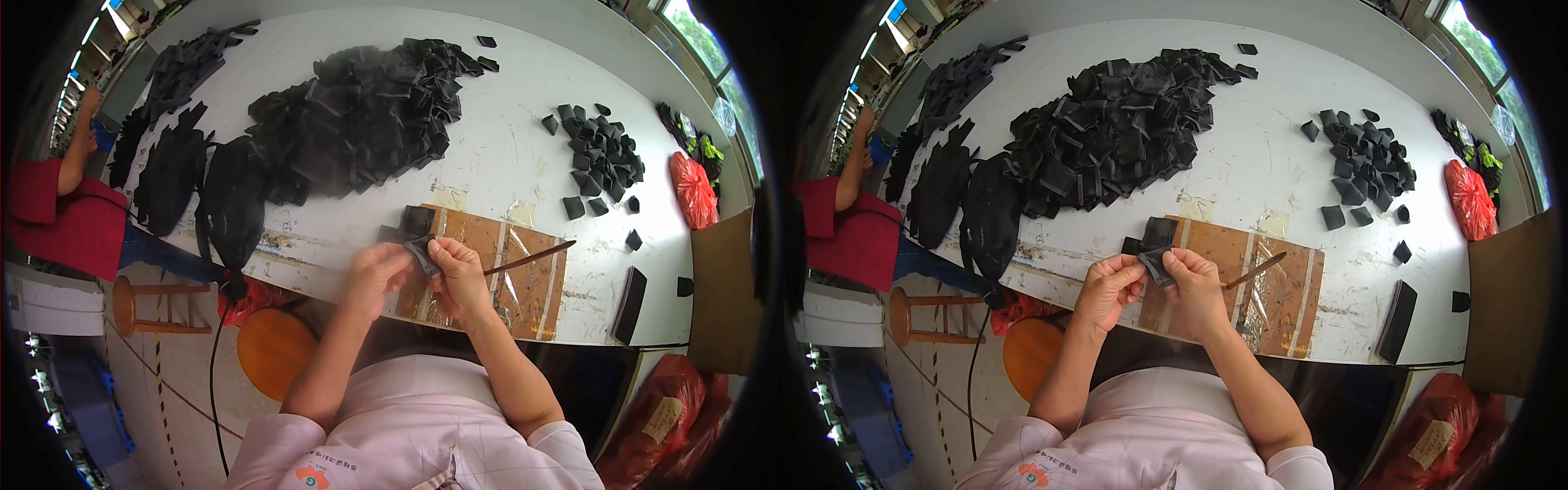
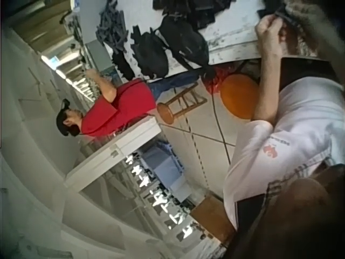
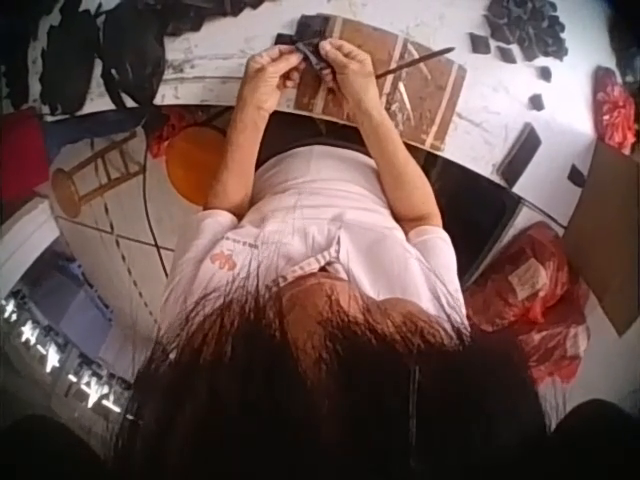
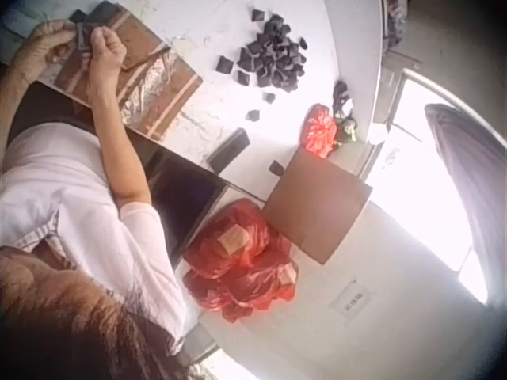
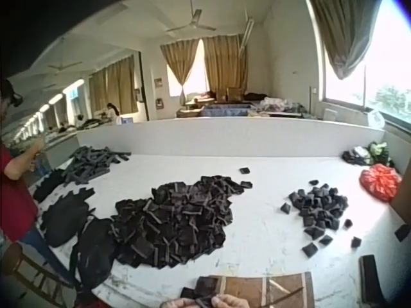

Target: Applying adhesive and assembling rubber strips onto a template at a workbench.

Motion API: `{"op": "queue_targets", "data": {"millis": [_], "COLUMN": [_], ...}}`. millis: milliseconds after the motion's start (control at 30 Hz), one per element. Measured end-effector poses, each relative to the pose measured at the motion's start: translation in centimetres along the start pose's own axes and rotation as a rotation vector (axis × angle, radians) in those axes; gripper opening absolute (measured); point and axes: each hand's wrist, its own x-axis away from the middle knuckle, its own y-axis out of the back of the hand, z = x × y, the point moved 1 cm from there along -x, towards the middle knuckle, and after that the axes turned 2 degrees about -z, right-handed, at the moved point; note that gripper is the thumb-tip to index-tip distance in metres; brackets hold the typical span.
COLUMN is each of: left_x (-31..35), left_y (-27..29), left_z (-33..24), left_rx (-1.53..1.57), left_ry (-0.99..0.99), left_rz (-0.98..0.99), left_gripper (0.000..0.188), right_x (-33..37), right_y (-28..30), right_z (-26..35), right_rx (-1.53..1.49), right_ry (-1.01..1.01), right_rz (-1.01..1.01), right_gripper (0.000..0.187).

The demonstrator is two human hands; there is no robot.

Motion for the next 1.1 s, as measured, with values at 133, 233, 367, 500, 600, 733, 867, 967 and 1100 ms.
{"op": "queue_targets", "data": {"millis": [133,233,367,500,600,733,867,967,1100], "left_x": [0.4,1.3,3.4,3.3,3.1,2.8,3.5,4.3,5.5], "left_y": [-0.7,-1.2,-3.3,-4.1,-4.7,-4.2,-5.2,-6.6,-10.3], "left_z": [0.0,-0.5,-1.1,0.0,0.2,-0.5,-0.8,-0.2,-1.5], "left_rx": [-0.042,-0.410,-0.712,-0.867,-0.794,0.082,0.522,-0.311,-0.261], "left_ry": [-0.094,-0.372,-0.625,-0.921,-1.016,-0.170,0.171,-0.475,-0.668], "left_rz": [-0.007,-0.098,-0.107,-0.297,-0.395,-0.025,0.504,0.136,0.127], "left_gripper": [0.004,0.010,0.004,0.005,0.008,0.023,0.025,0.014,0.009], "right_x": [0.6,3.2,3.4,3.9,4.2,4.9,6.5,7.2,9.0], "right_y": [-0.1,-1.7,-0.6,-1.2,-1.0,0.1,1.0,1.8,1.4], "right_z": [0.6,2.4,1.9,2.3,1.7,2.3,4.1,4.8,7.8], "right_rx": [0.483,1.374,1.022,1.132,1.208,1.158,0.344,-0.284,-0.336], "right_ry": [0.124,0.957,0.926,0.999,1.082,0.993,0.429,-0.078,-0.003], "right_rz": [-0.077,-0.340,-0.061,-0.081,-0.201,-0.377,-0.166,0.052,0.178], "right_gripper": [0.018,0.023,0.016,0.013,0.010,0.008,0.004,0.008,0.018]}}
